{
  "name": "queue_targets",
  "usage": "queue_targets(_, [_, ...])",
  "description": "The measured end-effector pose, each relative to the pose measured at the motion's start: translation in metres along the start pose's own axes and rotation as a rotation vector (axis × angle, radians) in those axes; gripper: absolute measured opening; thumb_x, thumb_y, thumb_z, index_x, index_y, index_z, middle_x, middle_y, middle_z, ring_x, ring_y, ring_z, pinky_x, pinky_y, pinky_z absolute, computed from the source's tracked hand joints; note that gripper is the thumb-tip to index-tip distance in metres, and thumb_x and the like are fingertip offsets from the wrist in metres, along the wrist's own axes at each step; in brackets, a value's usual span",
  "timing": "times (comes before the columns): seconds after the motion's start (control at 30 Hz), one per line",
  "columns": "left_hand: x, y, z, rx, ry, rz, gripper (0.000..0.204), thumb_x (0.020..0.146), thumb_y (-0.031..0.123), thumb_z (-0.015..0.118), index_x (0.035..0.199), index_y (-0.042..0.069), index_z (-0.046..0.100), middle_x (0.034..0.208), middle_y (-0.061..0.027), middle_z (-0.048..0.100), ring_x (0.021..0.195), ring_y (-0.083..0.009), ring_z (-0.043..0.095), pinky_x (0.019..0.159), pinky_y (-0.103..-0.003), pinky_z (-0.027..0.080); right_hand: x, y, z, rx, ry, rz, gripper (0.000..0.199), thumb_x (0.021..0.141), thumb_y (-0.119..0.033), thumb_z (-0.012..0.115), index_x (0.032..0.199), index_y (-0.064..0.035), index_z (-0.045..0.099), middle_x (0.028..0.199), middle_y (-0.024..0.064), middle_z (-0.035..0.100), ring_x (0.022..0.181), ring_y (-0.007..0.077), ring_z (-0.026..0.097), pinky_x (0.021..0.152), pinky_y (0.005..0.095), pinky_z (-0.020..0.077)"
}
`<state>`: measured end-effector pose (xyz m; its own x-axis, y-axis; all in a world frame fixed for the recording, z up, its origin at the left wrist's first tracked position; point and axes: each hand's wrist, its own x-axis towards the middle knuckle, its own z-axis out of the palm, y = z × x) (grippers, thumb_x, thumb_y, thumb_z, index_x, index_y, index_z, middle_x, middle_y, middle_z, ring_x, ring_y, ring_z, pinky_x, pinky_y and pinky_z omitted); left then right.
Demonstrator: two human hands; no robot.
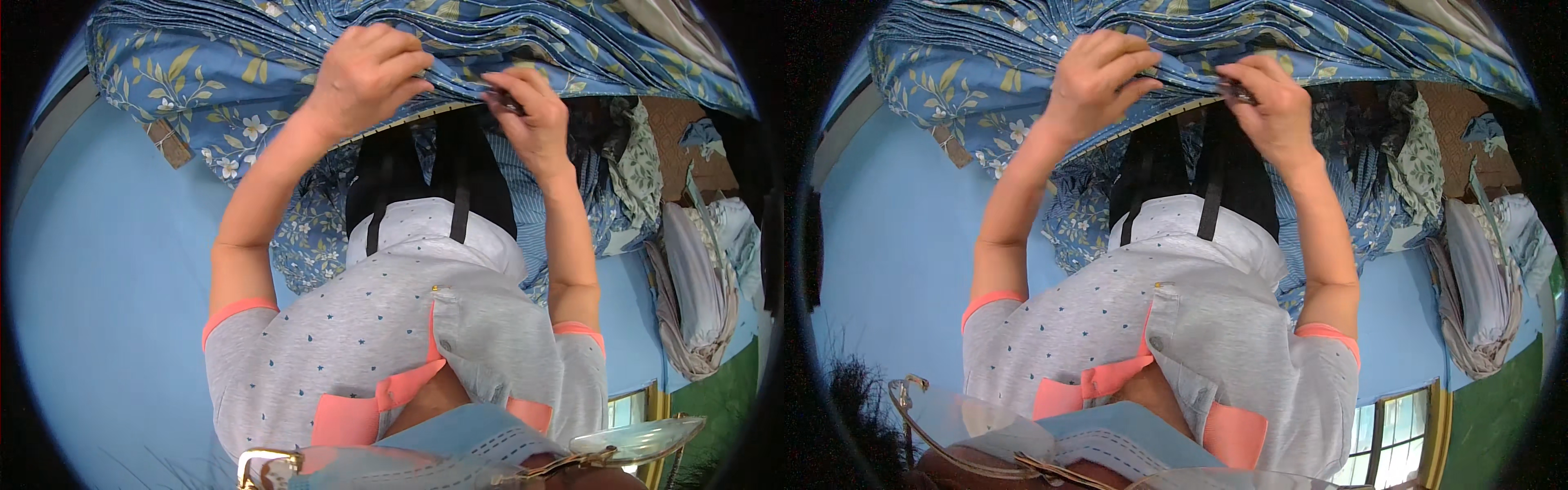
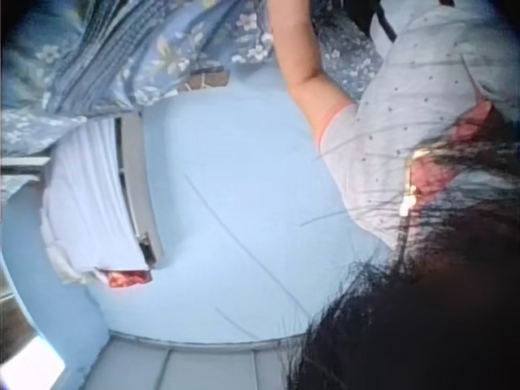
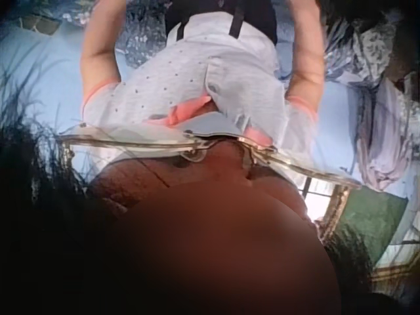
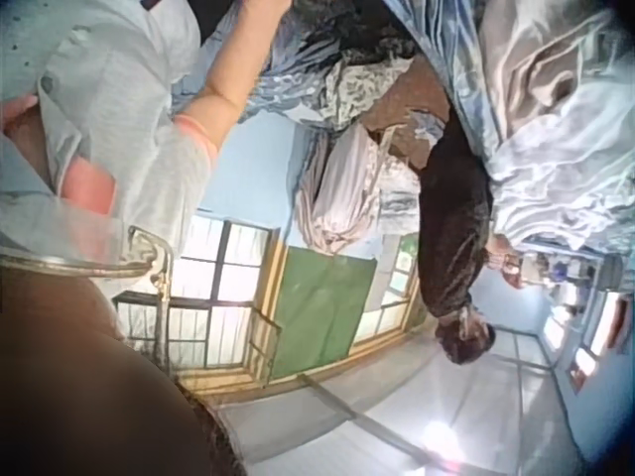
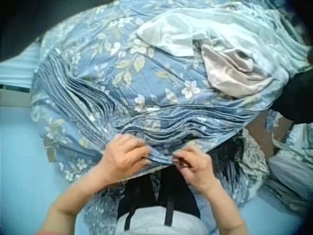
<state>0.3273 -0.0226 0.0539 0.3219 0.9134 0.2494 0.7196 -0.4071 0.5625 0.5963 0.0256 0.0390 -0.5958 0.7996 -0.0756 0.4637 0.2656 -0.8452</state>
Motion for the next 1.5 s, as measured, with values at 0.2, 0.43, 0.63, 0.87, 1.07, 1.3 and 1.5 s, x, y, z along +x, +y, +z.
queue_targets(0.2, [-0.031, 0.036, 0.027, -0.111, 0.194, -0.213, 0.021, 0.073, 0.006, 0.083, 0.092, 0.007, 0.073, 0.092, -0.0035, 0.068, 0.083, -0.0244, 0.065, 0.071, -0.036, 0.051, 0.017, -0.006, 0.016, -0.059, -0.103, -0.069, 0.031, 0.078, 0.005, 0.075, 0.107, -0.0064, 0.073, 0.097, 0.0077, 0.068, 0.08, 0.0238, 0.069, 0.068, 0.0327, 0.0544])
queue_targets(0.43, [-0.036, 0.043, 0.033, -0.184, 0.3, -0.355, 0.02, 0.075, -0.001, 0.081, 0.092, 0.004, 0.072, 0.095, -0.0067, 0.07, 0.086, -0.0265, 0.065, 0.074, -0.036, 0.052, 0.018, 0.002, 0.028, 0.025, -0.038, -0.109, 0.014, 0.08, 0.003, 0.074, 0.09, -0.0003, 0.066, 0.085, 0.0092, 0.065, 0.071, 0.0223, 0.064, 0.063, 0.0316, 0.0504])
queue_targets(0.63, [-0.038, 0.04, 0.035, -0.197, 0.318, -0.368, 0.02, 0.075, -0.002, 0.08, 0.091, 0.004, 0.072, 0.095, -0.0068, 0.07, 0.086, -0.0263, 0.066, 0.074, -0.035, 0.052, 0.008, 0.002, 0.026, 0.128, 0.054, 0.003, 0.009, 0.087, 0.0, 0.073, 0.087, -0.0016, 0.064, 0.081, 0.0033, 0.062, 0.066, 0.0111, 0.052, 0.061, 0.0241, 0.0424])
queue_targets(0.87, [-0.035, 0.042, 0.039, -0.172, 0.369, -0.351, 0.021, 0.074, -0.001, 0.081, 0.092, 0.004, 0.072, 0.095, -0.0072, 0.07, 0.085, -0.0253, 0.066, 0.071, -0.034, 0.053, -0.022, 0.006, 0.02, 0.363, 0.113, 0.25, 0.008, 0.094, 0.001, 0.069, 0.089, -0.0012, 0.063, 0.086, -0.0027, 0.06, 0.07, 0.0028, 0.047, 0.062, 0.0203, 0.0399])
queue_targets(1.07, [0.001, 0.065, 0.048, -0.155, 0.239, -0.317, 0.028, 0.069, 0.003, 0.083, 0.096, 0.005, 0.074, 0.095, -0.007, 0.07, 0.083, -0.0239, 0.069, 0.069, -0.034, 0.056, -0.016, -0.014, 0.023, 0.399, 0.132, 0.186, 0.007, 0.096, 0.002, 0.066, 0.091, -0.001, 0.061, 0.093, -0.0003, 0.061, 0.071, 0.0024, 0.047, 0.063, 0.0187, 0.0382])
queue_targets(1.3, [-0.022, 0.068, 0.063, -0.213, 0.346, -0.222, 0.015, 0.069, 0.003, 0.078, 0.082, 0.005, 0.069, 0.087, -0.0054, 0.069, 0.07, -0.0229, 0.067, 0.06, -0.033, 0.053, -0.029, -0.029, 0.019, 0.604, 0.064, 0.187, 0.007, 0.092, 0.006, 0.063, 0.091, -0.0006, 0.06, 0.096, 0.0038, 0.061, 0.073, 0.0038, 0.045, 0.063, 0.0195, 0.0366])
queue_targets(1.5, [-0.039, 0.08, 0.06, -0.351, 0.356, -0.409, 0.013, 0.078, -0.004, 0.077, 0.083, 0.002, 0.067, 0.084, -0.0107, 0.071, 0.074, -0.0284, 0.07, 0.065, -0.035, 0.056, -0.032, -0.018, 0.014, 0.296, 0.009, 0.241, 0.011, 0.092, 0.0, 0.069, 0.101, -0.0009, 0.065, 0.095, 0.0036, 0.062, 0.072, 0.0079, 0.051, 0.065, 0.0216, 0.0413])
